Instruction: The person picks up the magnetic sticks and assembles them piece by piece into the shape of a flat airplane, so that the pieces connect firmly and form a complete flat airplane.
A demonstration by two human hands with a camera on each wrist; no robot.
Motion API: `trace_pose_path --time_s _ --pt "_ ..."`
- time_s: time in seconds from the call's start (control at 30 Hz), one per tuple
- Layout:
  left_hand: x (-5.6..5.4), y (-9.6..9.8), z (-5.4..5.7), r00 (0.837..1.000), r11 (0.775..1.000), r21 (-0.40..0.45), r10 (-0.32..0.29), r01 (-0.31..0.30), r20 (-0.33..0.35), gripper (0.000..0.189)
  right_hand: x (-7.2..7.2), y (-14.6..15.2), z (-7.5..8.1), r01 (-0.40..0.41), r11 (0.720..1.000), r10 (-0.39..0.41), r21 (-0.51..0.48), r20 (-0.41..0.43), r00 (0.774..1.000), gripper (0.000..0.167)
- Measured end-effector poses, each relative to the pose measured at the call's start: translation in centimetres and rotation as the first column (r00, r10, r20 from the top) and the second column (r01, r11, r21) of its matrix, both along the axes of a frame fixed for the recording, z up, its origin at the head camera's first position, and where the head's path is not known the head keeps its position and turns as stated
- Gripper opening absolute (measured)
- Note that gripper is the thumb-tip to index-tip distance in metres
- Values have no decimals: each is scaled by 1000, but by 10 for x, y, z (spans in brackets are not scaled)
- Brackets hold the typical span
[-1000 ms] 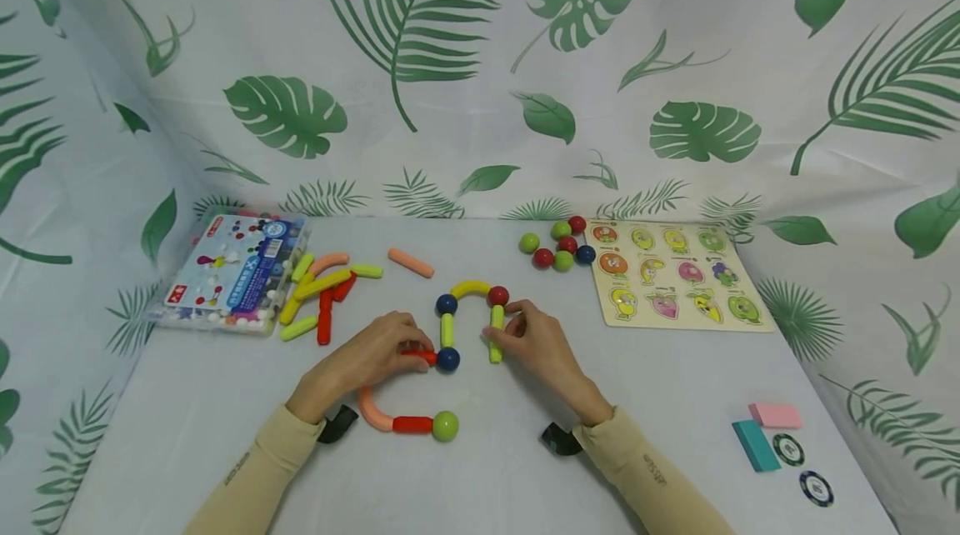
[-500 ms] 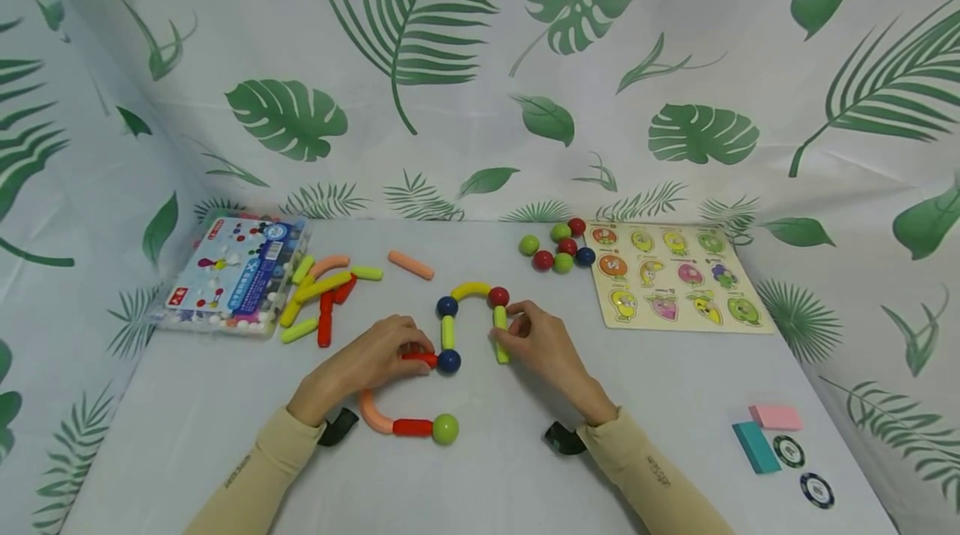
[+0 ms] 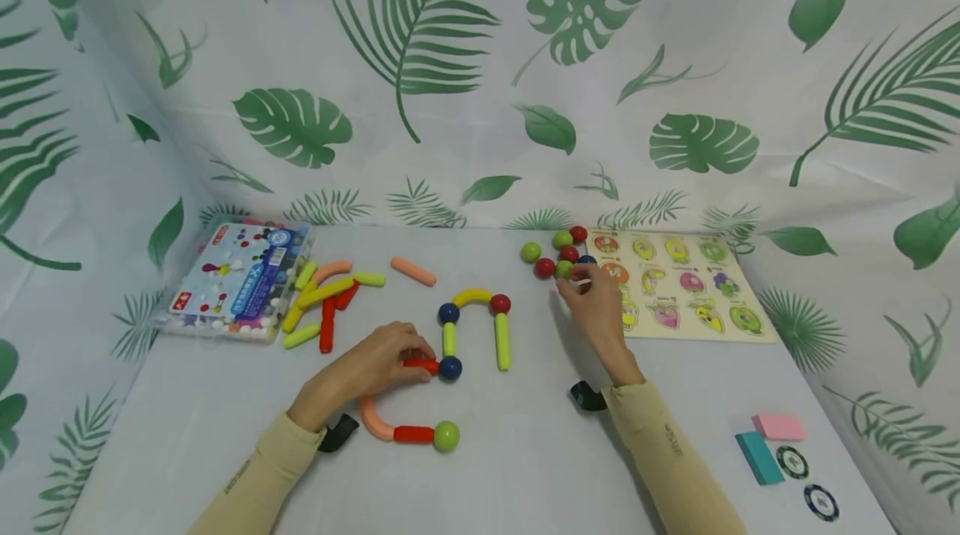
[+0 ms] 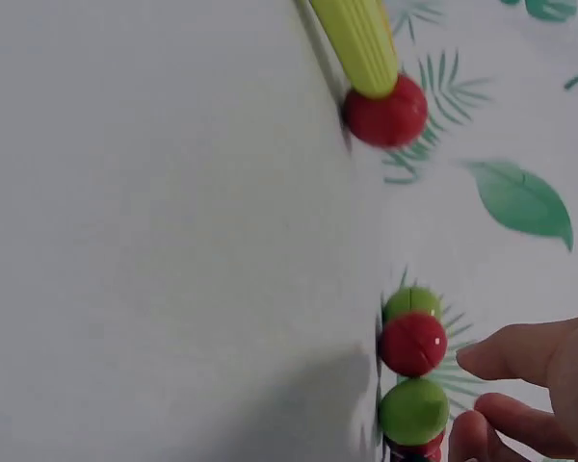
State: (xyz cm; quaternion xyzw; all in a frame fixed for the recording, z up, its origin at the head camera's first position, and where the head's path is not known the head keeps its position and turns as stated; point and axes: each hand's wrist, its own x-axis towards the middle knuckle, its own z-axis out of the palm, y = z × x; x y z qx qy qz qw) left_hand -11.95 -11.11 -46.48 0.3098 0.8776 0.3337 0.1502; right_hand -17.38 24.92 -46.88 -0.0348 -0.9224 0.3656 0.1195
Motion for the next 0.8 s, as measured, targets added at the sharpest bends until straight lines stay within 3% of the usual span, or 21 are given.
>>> trace_pose_path --time_s 0.1,0.3,0.67,0.8 --pt "0 -2 0 1000 1000 10 -1 1 -4 23 -13 3 1 15 1000 -15 -6 -24 1000 35" --pt "0 -4 -3 1000 1000 17 -3 4 -22 22 -28 3 -3 4 1000 -5 21 36 999 38" --pt "0 -2 -1 1000 1000 16 -4 5 -14 21 -24 7 -6 -10 998 8 61 41 999 38" --pt "-1 -3 -2 1000 1000 11 0 0 -12 22 -12 6 -5 -42 997 41 61 28 999 36"
